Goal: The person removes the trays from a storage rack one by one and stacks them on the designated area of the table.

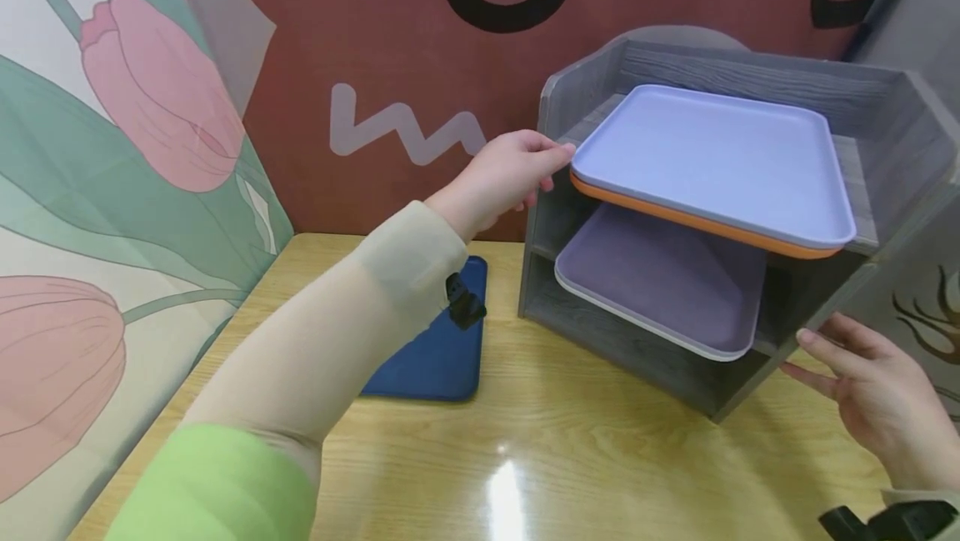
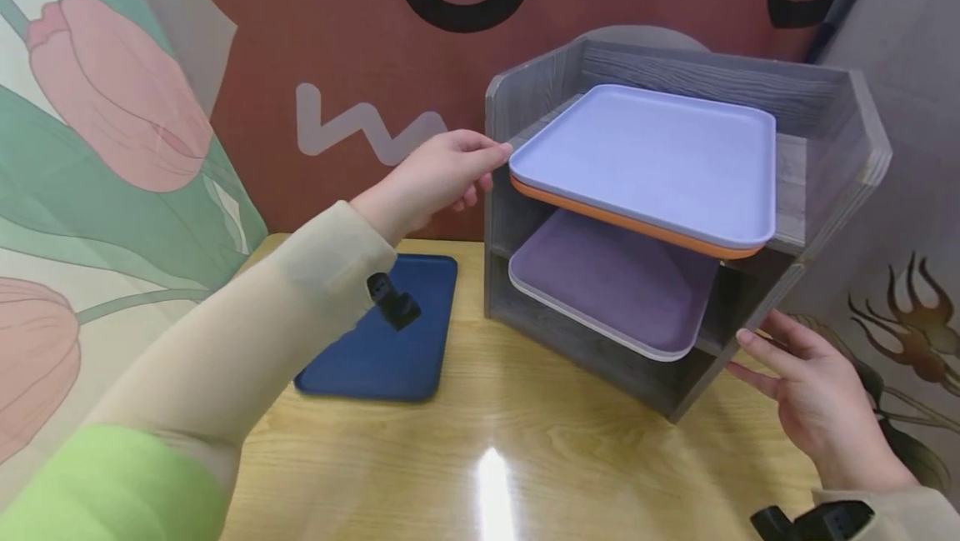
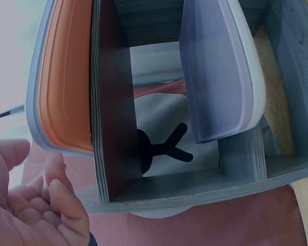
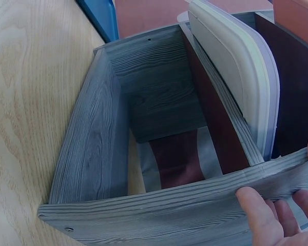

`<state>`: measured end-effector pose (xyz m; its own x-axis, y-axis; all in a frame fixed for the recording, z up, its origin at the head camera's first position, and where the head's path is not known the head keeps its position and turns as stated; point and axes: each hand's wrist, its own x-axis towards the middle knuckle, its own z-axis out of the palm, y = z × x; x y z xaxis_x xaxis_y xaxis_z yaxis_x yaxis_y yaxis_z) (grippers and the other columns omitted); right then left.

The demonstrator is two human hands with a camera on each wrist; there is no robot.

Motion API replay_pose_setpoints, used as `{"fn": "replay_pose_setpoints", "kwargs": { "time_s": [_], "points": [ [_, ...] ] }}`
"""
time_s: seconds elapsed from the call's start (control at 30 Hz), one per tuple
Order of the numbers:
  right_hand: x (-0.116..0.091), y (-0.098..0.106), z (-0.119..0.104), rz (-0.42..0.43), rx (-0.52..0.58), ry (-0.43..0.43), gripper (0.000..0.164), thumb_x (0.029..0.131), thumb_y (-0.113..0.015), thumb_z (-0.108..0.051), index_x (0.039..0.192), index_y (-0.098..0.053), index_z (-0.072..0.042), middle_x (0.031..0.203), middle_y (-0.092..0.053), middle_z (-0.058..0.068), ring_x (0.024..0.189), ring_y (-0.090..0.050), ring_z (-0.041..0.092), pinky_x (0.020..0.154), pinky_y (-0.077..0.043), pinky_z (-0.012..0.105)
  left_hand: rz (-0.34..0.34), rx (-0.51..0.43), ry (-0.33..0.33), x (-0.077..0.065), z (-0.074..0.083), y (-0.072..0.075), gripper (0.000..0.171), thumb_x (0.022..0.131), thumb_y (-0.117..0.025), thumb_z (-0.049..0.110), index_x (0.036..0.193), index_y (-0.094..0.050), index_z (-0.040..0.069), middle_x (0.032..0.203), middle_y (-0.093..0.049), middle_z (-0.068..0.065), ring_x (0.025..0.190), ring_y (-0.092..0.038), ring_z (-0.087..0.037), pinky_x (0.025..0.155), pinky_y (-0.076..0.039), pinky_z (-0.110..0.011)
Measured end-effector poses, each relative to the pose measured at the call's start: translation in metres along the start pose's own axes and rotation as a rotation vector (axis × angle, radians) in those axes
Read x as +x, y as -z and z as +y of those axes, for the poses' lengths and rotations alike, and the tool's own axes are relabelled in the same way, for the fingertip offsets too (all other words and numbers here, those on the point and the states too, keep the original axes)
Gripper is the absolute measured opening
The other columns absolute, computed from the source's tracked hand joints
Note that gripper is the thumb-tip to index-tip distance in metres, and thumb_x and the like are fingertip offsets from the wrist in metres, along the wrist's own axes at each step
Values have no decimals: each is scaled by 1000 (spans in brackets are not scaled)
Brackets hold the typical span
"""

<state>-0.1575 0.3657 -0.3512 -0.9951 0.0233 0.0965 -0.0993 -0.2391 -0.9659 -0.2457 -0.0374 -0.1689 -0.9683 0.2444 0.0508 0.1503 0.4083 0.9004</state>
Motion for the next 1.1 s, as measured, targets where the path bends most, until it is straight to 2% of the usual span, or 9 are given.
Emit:
{"fn": "replay_pose_setpoints", "kwargs": {
  "time_s": [0.2, 0.4, 0.53, 0.63, 0.7, 0.77, 0.83, 0.93, 1.1],
  "points": [
    [1, 4, 5, 10, -77, -23, 59, 97, -51, 1, 148, -25, -14, 130, -24, -3, 117, -36, 6, 70, -57, 31, 18, -15, 36, 5, 5, -8, 30, 93, -61, 41, 108, -60, 15, 88, -58, -6, 62, -48, -18, 57, -42, -27],
    [-1, 0, 4, 19, -112, -29, 71, 98, -50, -1, 154, -7, -14, 141, -17, -2, 127, -31, 8, 69, -56, 28, 33, 52, 39, 7, 13, -18, 31, 94, -60, 43, 87, -61, 13, 73, -53, -3, 54, -39, -16, 50, -35, -27],
    [-2, -1, 3, 12, -86, -24, 52, 98, -49, 1, 144, -30, -15, 131, -22, -5, 124, -32, 9, 69, -56, 29, 34, 181, 31, 8, 19, -23, 45, 95, -57, 44, 65, -45, 12, 57, -38, -1, 47, -31, -16, 46, -29, -28],
    [-2, -2, 3, 23, -102, -33, 60, 98, -49, 0, 149, -23, -16, 141, -16, 0, 135, -20, 13, 69, -56, 28, 43, 279, 26, 10, 21, -25, 48, 95, -54, 43, 61, -39, 13, 55, -33, 0, 46, -31, -16, 45, -29, -28],
    [-2, -3, 4, 31, -145, -36, 74, 99, -50, -3, 154, -3, -11, 153, 0, 5, 142, -2, 14, 69, -55, 26, 49, 311, 24, 12, 21, -26, 46, 95, -54, 41, 62, -39, 13, 58, -35, 0, 48, -34, -16, 46, -31, -28],
    [-1, -3, 4, 33, -155, -27, 73, 98, -51, -3, 155, -6, -11, 154, -3, 6, 141, -10, 14, 69, -55, 25, 56, 323, 14, 14, 21, -27, 42, 95, -54, 37, 63, -40, 13, 64, -38, -1, 53, -38, -16, 50, -33, -27],
    [0, -2, 4, 21, -132, -2, 61, 97, -52, -1, 151, -27, -17, 149, -18, 7, 135, -26, 11, 69, -56, 27, 65, 321, 3, 16, 21, -29, 38, 94, -52, 30, 64, -39, 12, 69, -40, -2, 59, -40, -17, 52, -33, -27],
    [0, 0, 3, 13, -82, 26, 38, 96, -53, 3, 129, -53, -16, 123, -35, -5, 108, -44, 1, 69, -57, 30, 94, 316, -12, 17, 20, -30, 32, 94, -48, 19, 64, -38, 12, 73, -42, -2, 64, -40, -17, 54, -33, -26],
    [-1, -3, 3, 39, -115, -8, 58, 97, -52, 0, 148, -30, -15, 147, -16, 3, 132, -29, 11, 69, -56, 27, 115, 317, 13, 18, 21, -33, 32, 95, -41, 14, 63, -37, 12, 67, -41, -3, 54, -34, -18, 48, -30, -26]
  ]
}}
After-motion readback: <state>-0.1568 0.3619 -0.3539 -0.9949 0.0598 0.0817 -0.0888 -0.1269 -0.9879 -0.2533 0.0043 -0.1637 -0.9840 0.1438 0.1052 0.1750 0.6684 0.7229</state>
